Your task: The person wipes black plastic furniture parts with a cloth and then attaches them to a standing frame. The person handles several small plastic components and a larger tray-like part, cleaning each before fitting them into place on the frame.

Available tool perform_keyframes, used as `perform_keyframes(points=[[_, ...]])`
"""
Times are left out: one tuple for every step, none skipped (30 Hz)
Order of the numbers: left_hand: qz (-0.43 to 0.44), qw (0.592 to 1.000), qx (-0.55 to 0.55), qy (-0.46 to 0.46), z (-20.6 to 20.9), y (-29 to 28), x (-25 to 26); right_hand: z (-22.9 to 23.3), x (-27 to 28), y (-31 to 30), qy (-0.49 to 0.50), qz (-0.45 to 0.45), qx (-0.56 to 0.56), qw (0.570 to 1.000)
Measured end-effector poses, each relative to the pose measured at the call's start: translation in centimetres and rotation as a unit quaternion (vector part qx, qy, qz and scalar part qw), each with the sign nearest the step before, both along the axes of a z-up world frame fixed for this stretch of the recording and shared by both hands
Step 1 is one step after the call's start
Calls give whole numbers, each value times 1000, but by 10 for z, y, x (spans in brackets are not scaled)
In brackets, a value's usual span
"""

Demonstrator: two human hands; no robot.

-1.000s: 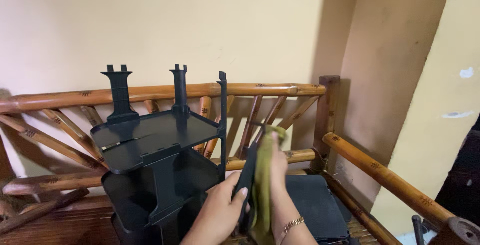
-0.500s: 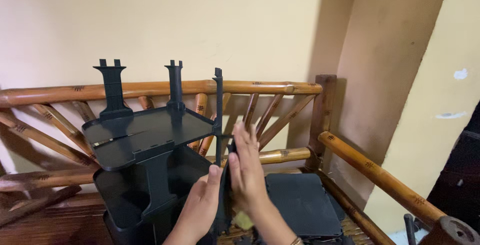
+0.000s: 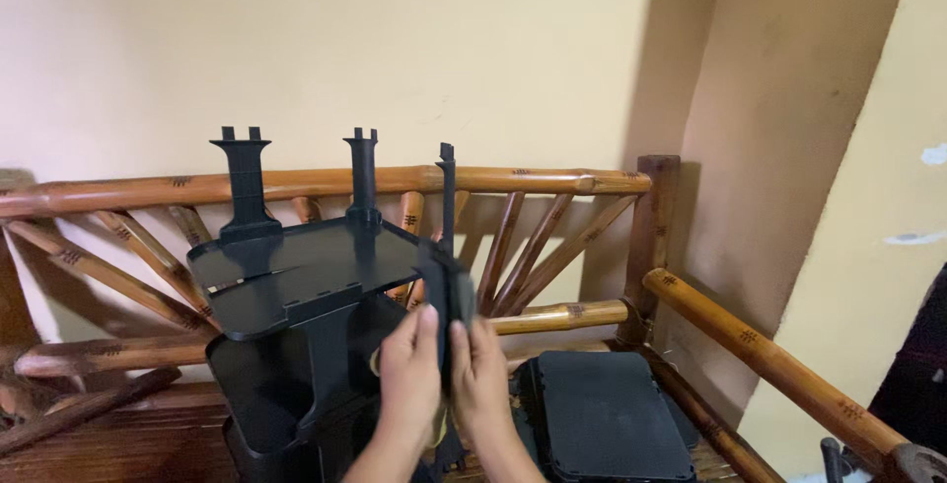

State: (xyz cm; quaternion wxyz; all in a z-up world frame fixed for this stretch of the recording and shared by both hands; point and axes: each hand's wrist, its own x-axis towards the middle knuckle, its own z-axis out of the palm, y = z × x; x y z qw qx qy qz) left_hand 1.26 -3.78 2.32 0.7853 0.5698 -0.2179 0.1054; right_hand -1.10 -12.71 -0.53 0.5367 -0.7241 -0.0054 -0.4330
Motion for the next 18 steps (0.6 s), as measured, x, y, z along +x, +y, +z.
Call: perform_keyframes(points=[[10,1000,-7,4,4,4,6,-7,0,-3,29,20,-10,999],[20,1000,-16,7,9,8,12,-12,-1,-9,23,3,-51,998],[29,999,-16,-10,14,14,17,-15,-2,-18,17,-14,-92,995],[41,999,-16,-27,19,23,22,-17,-5,-26,11,-29,-134,990],[52,998,-16,-44,25,29,25,-10,-2,-38,61,1,2,998],[50,998,-14,-23,30,34,25,-4,-3,-49,113,32,138,983],[48,999,-13,-2,34,41,24,1,-10,-58,105,24,184,977],[46,999,-12,18,38,46,23,11,-14,-65,95,17,230,968],[42,998,-17,36,41,49,20,17,-21,-62,33,43,189,980],[37,998,-22,53,44,48,16,24,-31,-56,-29,70,147,986],[33,997,-28,71,46,46,13,35,-37,-48,-91,96,104,986],[18,997,-21,75,46,42,8,45,-39,-35,-77,102,47,991],[4,997,-15,79,45,36,4,56,-41,-21,-63,107,-10,992],[-12,996,-8,85,44,29,-1,68,-43,-10,-103,63,-94,988],[-29,998,-18,53,42,24,-6,80,-43,0,-142,18,-178,974],[-47,998,-28,20,41,21,-10,87,-46,9,-180,-27,-261,948],[-64,997,-39,-13,42,19,-12,88,-51,20,-156,-17,-252,955],[-76,990,-110,36,46,21,-12,87,-56,30,-133,-4,-242,961]])
